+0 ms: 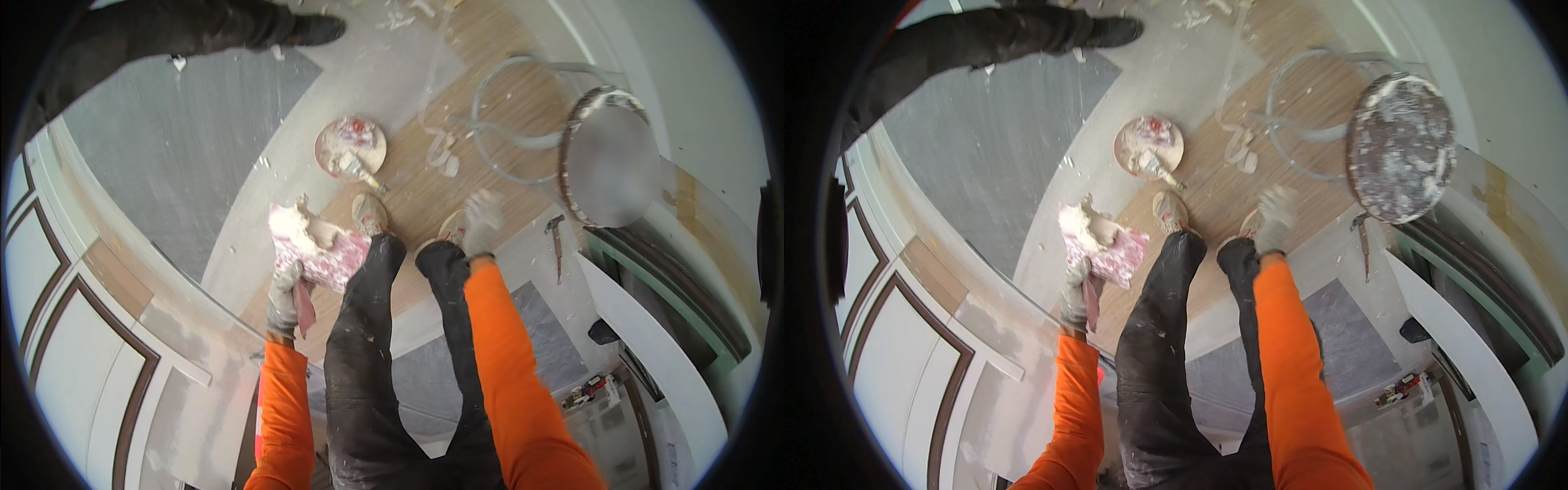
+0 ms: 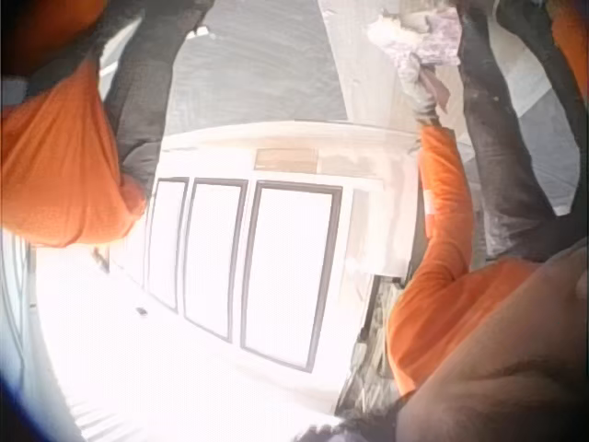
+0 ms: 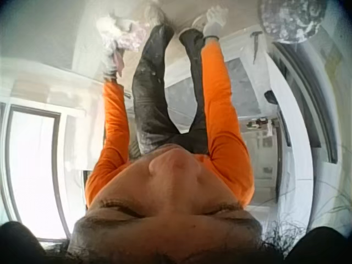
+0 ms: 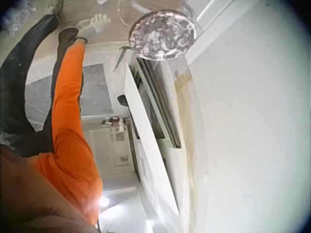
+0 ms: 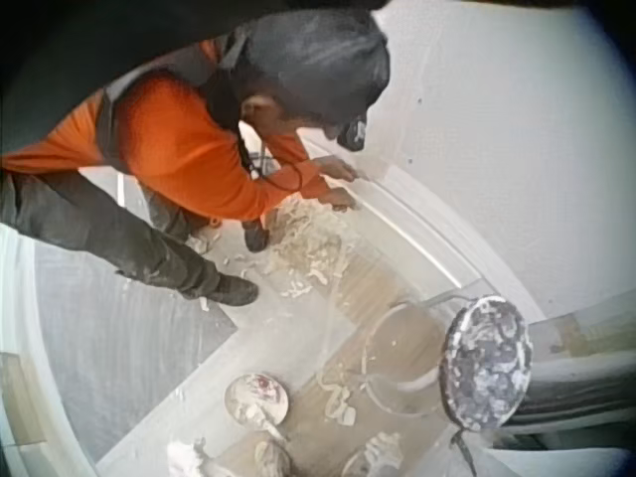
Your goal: The person sits on the floor surrounded by buckets and tools, then stands to apply plaster to a wall using a trowel and a hawk. They spread the material across the surface and smooth it out.
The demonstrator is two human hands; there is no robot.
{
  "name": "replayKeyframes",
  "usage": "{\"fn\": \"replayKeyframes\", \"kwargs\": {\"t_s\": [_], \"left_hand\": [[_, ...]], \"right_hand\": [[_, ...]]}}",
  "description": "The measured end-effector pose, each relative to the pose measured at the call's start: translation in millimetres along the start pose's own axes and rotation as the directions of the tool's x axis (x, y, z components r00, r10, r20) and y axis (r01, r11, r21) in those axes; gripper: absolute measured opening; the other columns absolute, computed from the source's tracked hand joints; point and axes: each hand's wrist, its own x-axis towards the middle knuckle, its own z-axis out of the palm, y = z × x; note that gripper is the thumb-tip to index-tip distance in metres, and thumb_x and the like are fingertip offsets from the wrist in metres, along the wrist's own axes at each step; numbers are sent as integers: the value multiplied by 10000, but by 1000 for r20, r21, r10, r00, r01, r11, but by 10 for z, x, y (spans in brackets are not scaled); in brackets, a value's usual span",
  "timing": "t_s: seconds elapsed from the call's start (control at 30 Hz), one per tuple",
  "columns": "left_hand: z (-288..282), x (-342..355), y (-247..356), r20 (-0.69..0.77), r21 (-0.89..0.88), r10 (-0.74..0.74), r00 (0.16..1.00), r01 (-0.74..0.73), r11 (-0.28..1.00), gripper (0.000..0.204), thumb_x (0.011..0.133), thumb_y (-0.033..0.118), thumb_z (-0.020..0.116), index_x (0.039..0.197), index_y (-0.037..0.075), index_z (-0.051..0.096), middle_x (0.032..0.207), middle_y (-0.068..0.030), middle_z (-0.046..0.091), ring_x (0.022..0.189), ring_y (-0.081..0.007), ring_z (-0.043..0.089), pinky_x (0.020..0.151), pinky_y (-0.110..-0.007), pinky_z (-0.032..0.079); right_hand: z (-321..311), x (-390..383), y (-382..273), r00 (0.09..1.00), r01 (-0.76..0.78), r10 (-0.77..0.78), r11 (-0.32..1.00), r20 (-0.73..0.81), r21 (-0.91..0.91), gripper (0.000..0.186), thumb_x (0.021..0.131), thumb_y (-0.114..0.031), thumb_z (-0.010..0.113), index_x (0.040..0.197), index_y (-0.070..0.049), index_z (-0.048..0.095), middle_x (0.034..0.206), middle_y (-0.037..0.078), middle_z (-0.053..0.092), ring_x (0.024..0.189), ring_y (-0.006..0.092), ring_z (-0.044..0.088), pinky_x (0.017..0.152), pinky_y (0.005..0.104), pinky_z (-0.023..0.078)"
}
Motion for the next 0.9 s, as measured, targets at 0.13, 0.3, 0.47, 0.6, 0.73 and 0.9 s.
{"fn": "replayKeyframes", "kwargs": {"t_s": [0.13, 0.3, 0.47, 0.6, 0.73, 0.9], "left_hand": [[93, -676, -40, -8, 64, 4, 1000, -4, 998, 375, 1026, 137, 598, 1390, 57, 553, 1266, -36, 653, 1104, -176, 640, 978, -365, 524], [982, -1123, 222, 102, 90, -49, 994, 40, 995, 380, 1029, 125, 579, 1398, 40, 549, 1302, -67, 649, 1167, -207, 636, 1027, -394, 514], [1416, -1629, 582, 134, 169, -98, 986, 75, 983, 331, 1019, 131, 600, 1335, 35, 600, 1233, -54, 670, 1102, -189, 653, 974, -375, 531], [1230, -1821, 896, 139, 396, -239, 961, 168, 903, 399, 1021, 156, 608, 1387, 14, 537, 1323, -98, 617, 1234, -231, 594, 1112, -404, 474], [1785, -2177, 1277, 145, 508, -235, 961, 131, 851, 212, 1012, 173, 641, 1175, 40, 662, 1025, -28, 682, 900, -148, 643, 818, -306, 544], [2244, -2505, 1536, 244, 605, -202, 949, 14, 796, 198, 1009, 188, 652, 1163, 66, 675, 977, 23, 672, 830, -104, 614, 766, -294, 519]], "right_hand": [[588, -79, -1912, 850, -164, 438, 747, -291, 644, 575, 1091, -432, 494, 1449, 18, 470, 1334, 178, 576, 1252, 278, 561, 1132, 414, 438], [950, 144, -2658, 899, 2, 256, 809, -355, 588, 749, 1025, -483, 618, 1590, -81, 335, 1544, 95, 438, 1381, 292, 463, 1185, 457, 392], [1085, -160, -2546, 920, -130, 332, 760, -209, 637, 702, 1048, -425, 596, 1594, -85, 314, 1611, 50, 371, 1443, 268, 394, 1171, 457, 401], [1200, -884, -2009, 861, -126, 458, 614, -221, 779, 707, 1034, -405, 590, 1614, -141, 282, 1568, 76, 417, 1440, 277, 399, 1158, 471, 399], [1373, -1720, -1910, 658, -376, 748, 428, -89, 822, 785, 997, -467, 628, 1601, -100, 285, 1428, 146, 484, 1421, 320, 417, 1172, 479, 385], [1476, -2539, -2589, 693, -422, 712, 529, -113, 736, 773, 1017, -507, 601, 1569, -44, 320, 1504, 185, 478, 1430, 347, 428, 1160, 474, 400]]}}
